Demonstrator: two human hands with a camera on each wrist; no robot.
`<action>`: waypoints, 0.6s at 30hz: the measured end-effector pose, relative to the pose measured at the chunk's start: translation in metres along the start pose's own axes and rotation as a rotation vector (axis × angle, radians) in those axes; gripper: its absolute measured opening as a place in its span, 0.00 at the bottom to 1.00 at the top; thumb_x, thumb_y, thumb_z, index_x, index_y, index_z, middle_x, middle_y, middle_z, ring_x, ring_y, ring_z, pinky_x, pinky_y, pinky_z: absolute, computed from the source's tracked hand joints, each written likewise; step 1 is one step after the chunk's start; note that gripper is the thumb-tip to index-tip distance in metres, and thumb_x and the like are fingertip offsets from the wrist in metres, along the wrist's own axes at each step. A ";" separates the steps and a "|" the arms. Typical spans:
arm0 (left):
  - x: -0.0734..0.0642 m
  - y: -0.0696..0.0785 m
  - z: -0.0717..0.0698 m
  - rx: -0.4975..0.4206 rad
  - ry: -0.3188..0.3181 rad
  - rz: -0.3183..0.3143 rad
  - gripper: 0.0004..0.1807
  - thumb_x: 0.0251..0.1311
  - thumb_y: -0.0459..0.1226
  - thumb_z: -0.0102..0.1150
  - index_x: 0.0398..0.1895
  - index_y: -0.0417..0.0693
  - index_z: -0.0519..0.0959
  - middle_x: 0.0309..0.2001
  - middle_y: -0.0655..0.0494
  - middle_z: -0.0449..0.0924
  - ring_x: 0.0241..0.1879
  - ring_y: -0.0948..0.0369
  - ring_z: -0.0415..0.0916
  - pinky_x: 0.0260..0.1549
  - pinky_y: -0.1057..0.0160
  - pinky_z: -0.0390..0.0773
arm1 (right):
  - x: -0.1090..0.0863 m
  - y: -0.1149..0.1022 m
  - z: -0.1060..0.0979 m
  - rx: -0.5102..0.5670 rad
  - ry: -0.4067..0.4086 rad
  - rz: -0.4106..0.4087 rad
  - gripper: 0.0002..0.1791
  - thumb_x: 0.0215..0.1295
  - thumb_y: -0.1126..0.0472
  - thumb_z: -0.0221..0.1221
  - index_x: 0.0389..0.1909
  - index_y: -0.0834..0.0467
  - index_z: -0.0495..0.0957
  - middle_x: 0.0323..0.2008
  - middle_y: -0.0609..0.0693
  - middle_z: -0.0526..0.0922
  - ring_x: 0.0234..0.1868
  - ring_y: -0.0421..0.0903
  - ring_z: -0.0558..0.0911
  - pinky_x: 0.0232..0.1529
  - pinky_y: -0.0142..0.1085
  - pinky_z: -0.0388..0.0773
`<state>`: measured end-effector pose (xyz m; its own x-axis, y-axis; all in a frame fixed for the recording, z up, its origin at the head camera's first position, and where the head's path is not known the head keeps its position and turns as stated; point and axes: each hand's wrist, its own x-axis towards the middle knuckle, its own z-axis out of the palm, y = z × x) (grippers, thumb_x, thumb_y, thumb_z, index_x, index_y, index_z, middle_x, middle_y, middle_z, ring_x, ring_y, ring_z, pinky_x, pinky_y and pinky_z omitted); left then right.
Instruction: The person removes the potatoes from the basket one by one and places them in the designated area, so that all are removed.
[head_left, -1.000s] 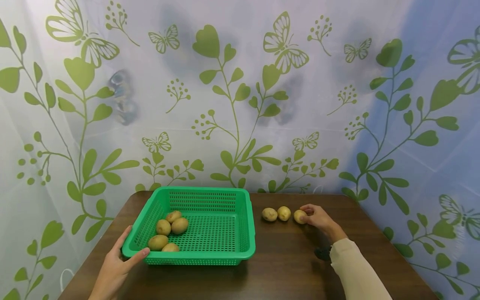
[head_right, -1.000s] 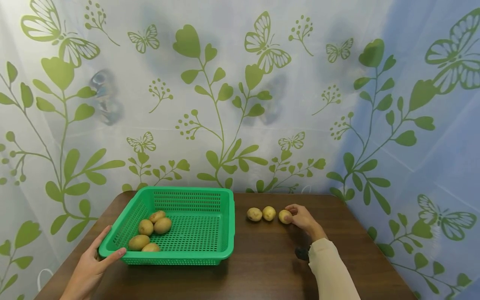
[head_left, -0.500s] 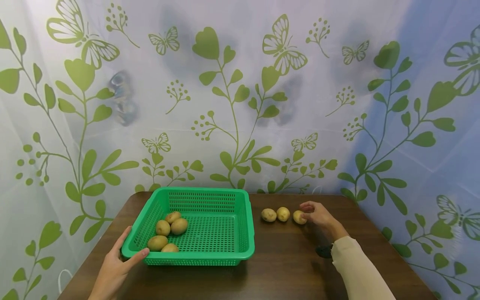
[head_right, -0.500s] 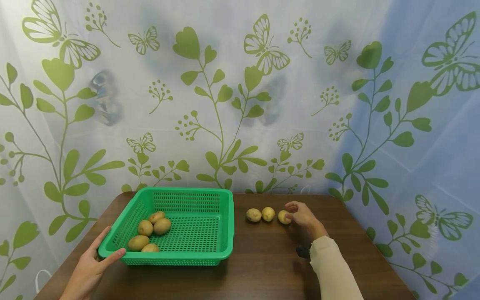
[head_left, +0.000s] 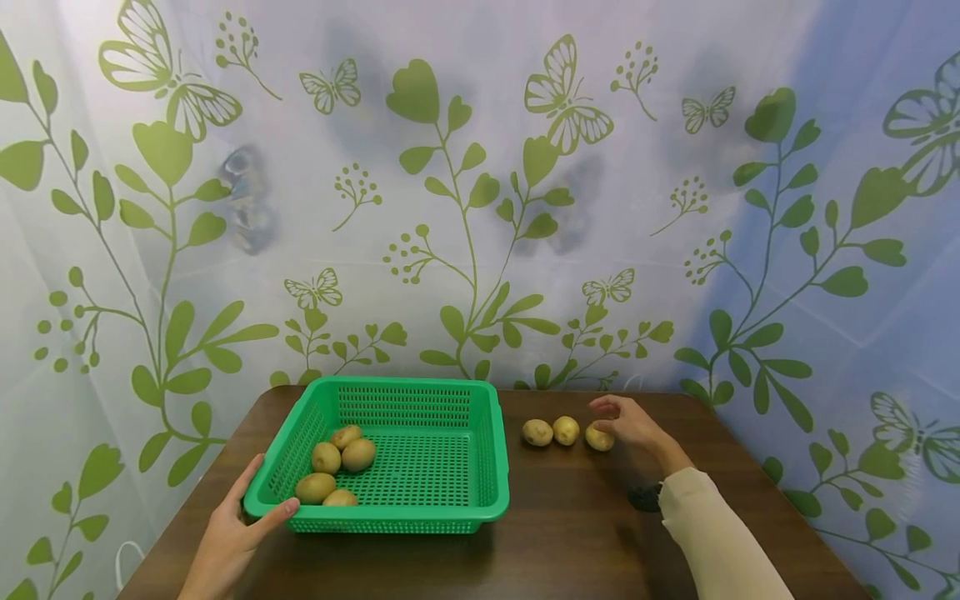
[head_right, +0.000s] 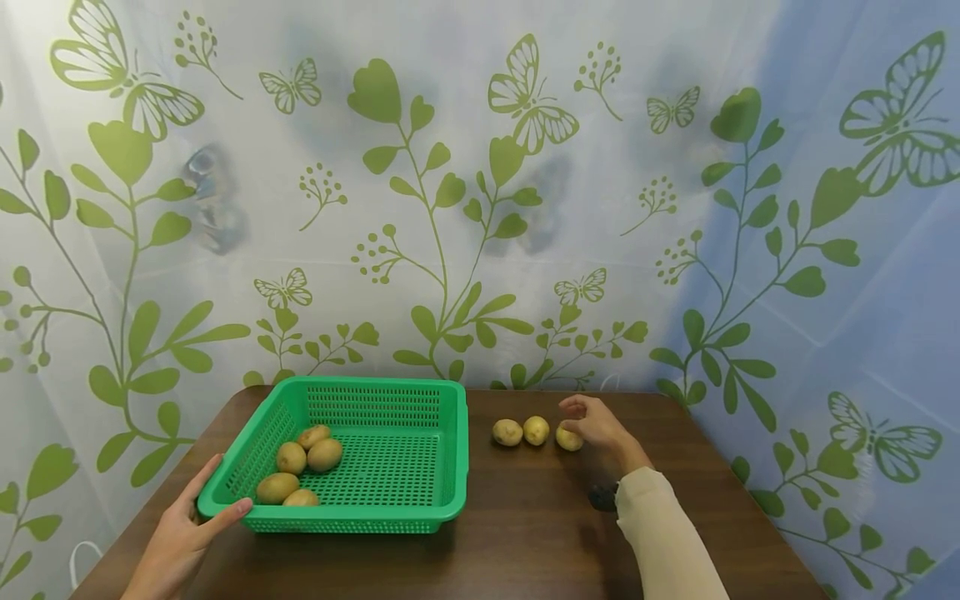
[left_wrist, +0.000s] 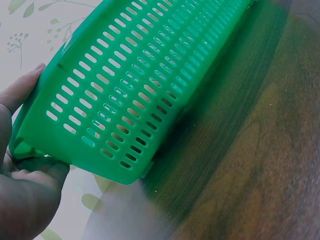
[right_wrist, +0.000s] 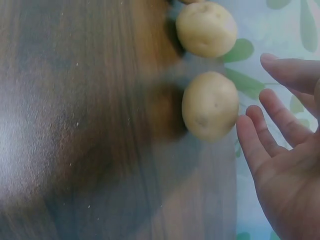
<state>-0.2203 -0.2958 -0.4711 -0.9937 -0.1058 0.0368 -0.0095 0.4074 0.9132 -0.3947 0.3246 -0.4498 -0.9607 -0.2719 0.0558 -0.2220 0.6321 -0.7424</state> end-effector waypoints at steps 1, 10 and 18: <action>0.000 0.000 0.000 -0.005 0.000 -0.001 0.56 0.70 0.48 0.67 0.86 0.51 0.37 0.78 0.29 0.50 0.71 0.40 0.58 0.43 0.80 0.65 | 0.001 -0.002 0.001 0.004 0.001 -0.001 0.21 0.73 0.66 0.63 0.63 0.69 0.75 0.63 0.73 0.73 0.63 0.71 0.72 0.53 0.56 0.80; 0.000 0.001 0.000 -0.008 -0.002 -0.003 0.56 0.70 0.48 0.67 0.86 0.50 0.37 0.77 0.28 0.51 0.70 0.41 0.59 0.43 0.80 0.66 | 0.009 -0.014 0.006 -0.024 -0.017 -0.064 0.21 0.72 0.63 0.65 0.62 0.67 0.77 0.60 0.68 0.77 0.62 0.69 0.74 0.56 0.58 0.77; 0.000 0.000 -0.001 0.006 0.000 -0.016 0.56 0.70 0.49 0.66 0.86 0.52 0.37 0.76 0.29 0.54 0.68 0.41 0.60 0.44 0.77 0.66 | 0.015 -0.024 0.014 -0.037 -0.052 -0.093 0.20 0.72 0.65 0.64 0.61 0.67 0.77 0.60 0.70 0.76 0.61 0.68 0.76 0.56 0.58 0.78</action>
<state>-0.2199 -0.2966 -0.4712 -0.9934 -0.1127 0.0225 -0.0260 0.4109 0.9113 -0.4017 0.2950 -0.4409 -0.9262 -0.3668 0.0879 -0.3163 0.6284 -0.7107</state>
